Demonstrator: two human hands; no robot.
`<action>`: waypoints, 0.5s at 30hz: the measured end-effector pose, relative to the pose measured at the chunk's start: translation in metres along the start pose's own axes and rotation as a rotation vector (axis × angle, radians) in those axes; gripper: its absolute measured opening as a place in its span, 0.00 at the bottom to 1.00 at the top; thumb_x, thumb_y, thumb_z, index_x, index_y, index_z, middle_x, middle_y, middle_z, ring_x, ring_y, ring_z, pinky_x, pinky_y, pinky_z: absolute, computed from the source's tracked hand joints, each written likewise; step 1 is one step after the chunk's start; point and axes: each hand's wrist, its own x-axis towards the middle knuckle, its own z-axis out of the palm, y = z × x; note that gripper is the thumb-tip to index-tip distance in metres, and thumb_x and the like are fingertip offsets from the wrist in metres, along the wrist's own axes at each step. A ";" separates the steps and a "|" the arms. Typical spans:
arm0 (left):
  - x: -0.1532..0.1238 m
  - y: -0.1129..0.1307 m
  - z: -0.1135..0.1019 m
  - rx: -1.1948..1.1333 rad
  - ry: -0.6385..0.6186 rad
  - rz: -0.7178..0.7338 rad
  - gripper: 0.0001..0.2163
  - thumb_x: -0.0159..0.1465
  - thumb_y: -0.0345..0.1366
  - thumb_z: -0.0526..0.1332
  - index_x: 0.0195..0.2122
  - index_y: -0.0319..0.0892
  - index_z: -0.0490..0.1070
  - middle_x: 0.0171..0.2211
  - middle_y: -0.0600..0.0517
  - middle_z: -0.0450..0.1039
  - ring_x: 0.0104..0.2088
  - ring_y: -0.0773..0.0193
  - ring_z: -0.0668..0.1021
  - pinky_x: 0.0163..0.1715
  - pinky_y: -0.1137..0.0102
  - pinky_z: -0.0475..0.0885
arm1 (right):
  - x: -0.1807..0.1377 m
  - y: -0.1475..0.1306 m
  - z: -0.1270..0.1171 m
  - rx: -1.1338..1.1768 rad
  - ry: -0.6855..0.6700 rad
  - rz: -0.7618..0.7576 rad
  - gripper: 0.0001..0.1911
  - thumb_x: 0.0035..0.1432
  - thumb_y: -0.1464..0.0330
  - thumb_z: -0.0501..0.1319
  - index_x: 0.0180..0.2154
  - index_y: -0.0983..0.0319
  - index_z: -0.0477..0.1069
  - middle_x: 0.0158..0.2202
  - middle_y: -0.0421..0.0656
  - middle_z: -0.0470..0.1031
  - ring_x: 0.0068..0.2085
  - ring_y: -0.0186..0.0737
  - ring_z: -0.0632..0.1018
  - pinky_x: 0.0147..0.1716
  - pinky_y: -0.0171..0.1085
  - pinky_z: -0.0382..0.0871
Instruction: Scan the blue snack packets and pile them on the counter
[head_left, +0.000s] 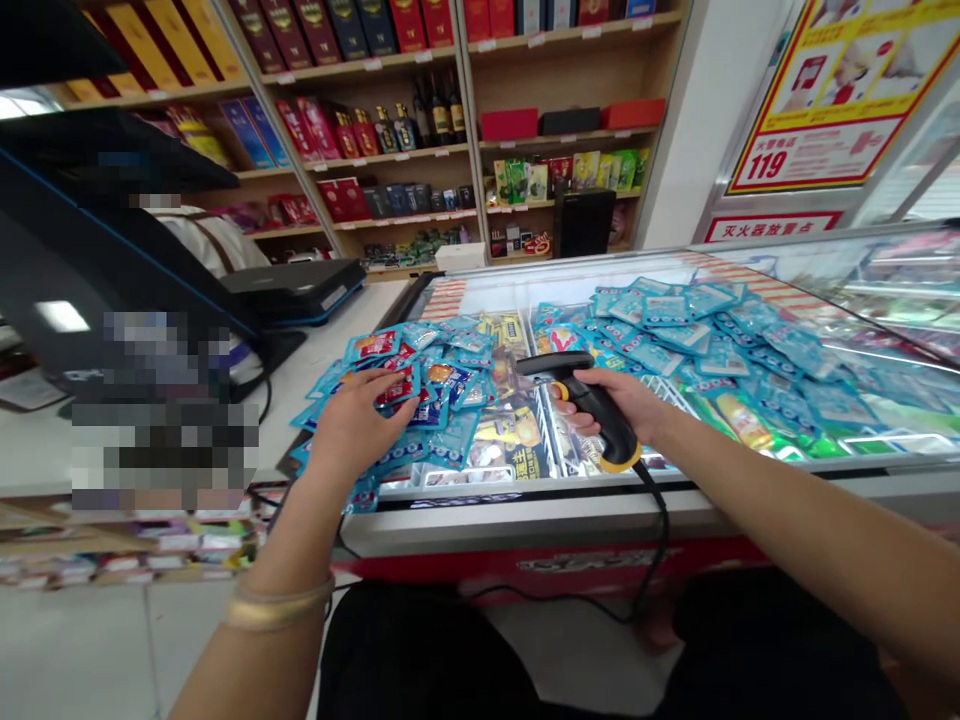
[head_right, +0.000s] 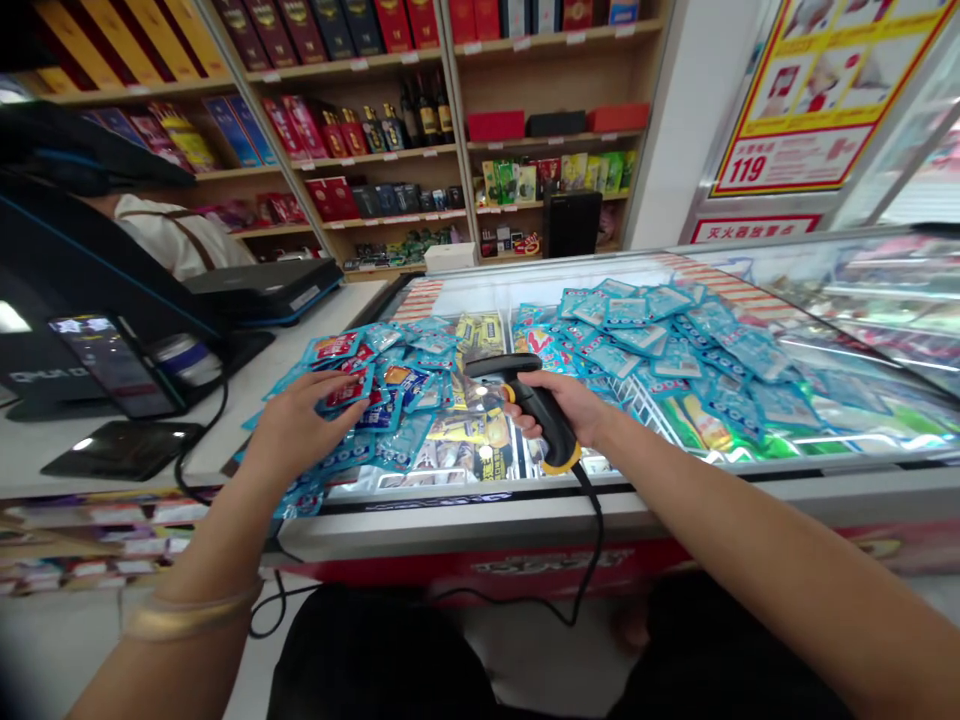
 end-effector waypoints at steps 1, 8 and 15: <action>-0.001 0.002 0.000 -0.013 0.015 -0.003 0.18 0.59 0.49 0.61 0.45 0.47 0.80 0.50 0.45 0.77 0.51 0.49 0.78 0.56 0.57 0.71 | -0.001 0.000 -0.002 -0.001 0.007 0.001 0.11 0.56 0.64 0.62 0.38 0.66 0.68 0.29 0.43 0.67 0.24 0.31 0.66 0.19 0.29 0.64; 0.000 0.004 -0.002 -0.055 0.143 0.029 0.17 0.58 0.51 0.63 0.42 0.47 0.79 0.49 0.45 0.75 0.51 0.49 0.77 0.57 0.55 0.70 | -0.004 -0.001 -0.002 0.000 0.006 -0.021 0.11 0.56 0.64 0.62 0.37 0.66 0.68 0.28 0.43 0.67 0.24 0.31 0.66 0.19 0.30 0.64; 0.012 0.054 0.008 -0.146 0.284 0.094 0.11 0.62 0.45 0.61 0.40 0.47 0.76 0.45 0.46 0.76 0.51 0.53 0.76 0.57 0.57 0.69 | -0.020 -0.014 -0.002 -0.039 0.024 -0.111 0.11 0.56 0.64 0.62 0.37 0.66 0.68 0.28 0.42 0.67 0.23 0.30 0.64 0.19 0.30 0.62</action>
